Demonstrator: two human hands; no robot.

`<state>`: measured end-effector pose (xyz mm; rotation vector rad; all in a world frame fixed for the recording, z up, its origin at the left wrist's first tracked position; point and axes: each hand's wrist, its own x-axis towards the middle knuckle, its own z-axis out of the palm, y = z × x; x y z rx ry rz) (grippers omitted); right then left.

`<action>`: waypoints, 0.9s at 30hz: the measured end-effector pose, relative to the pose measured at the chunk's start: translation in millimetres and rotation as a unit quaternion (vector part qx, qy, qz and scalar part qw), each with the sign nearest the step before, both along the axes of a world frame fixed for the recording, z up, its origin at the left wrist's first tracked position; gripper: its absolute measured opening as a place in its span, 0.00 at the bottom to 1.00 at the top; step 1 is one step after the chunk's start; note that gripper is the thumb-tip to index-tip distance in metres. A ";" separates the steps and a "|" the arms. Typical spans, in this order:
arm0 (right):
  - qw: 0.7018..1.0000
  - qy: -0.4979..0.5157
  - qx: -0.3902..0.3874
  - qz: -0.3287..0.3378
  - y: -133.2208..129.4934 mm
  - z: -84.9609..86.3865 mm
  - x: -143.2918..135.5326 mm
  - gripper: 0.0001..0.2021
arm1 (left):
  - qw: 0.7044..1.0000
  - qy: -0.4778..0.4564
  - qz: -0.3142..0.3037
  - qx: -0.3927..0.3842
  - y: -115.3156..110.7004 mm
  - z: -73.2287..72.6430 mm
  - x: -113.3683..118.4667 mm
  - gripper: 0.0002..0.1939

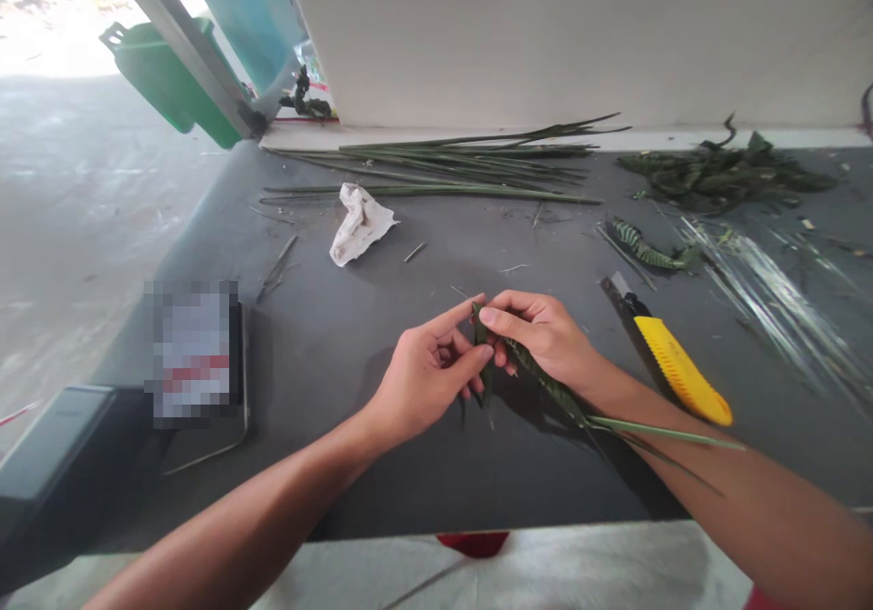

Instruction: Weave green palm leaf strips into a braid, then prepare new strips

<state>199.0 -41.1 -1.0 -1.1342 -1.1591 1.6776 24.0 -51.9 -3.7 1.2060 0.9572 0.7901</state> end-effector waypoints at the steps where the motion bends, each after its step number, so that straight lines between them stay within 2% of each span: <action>1: 1.000 0.008 0.000 0.002 0.2 0.2 0.4 0.15 | 1.000 -0.001 0.000 0.004 -0.1 -0.6 0.0 0.31; 5: 0.999 0.047 -0.003 -0.006 -0.2 0.4 2.0 0.15 | 0.999 0.000 0.013 0.046 -0.2 -5.5 -1.8 0.23; 8: 0.997 0.073 -0.018 -0.006 -1.9 0.0 2.6 0.14 | 0.993 0.049 0.037 0.105 1.1 -8.1 -5.6 0.17; 13: 0.995 0.090 -0.030 0.025 -3.5 2.3 2.0 0.16 | 0.952 0.173 0.070 0.244 5.4 -3.2 -10.7 0.08; 17: 0.994 0.100 -0.039 0.020 -1.8 3.5 1.5 0.18 | 0.919 0.218 0.079 0.317 8.4 2.5 -12.0 0.03; 21: 0.994 0.102 -0.029 0.029 -0.4 0.6 3.0 0.18 | 0.914 0.213 0.064 0.340 9.9 3.9 -13.5 0.03; 27: 0.993 0.092 -0.039 0.065 -0.5 -0.3 7.5 0.17 | 0.920 0.231 0.031 0.315 8.7 1.6 -14.6 0.03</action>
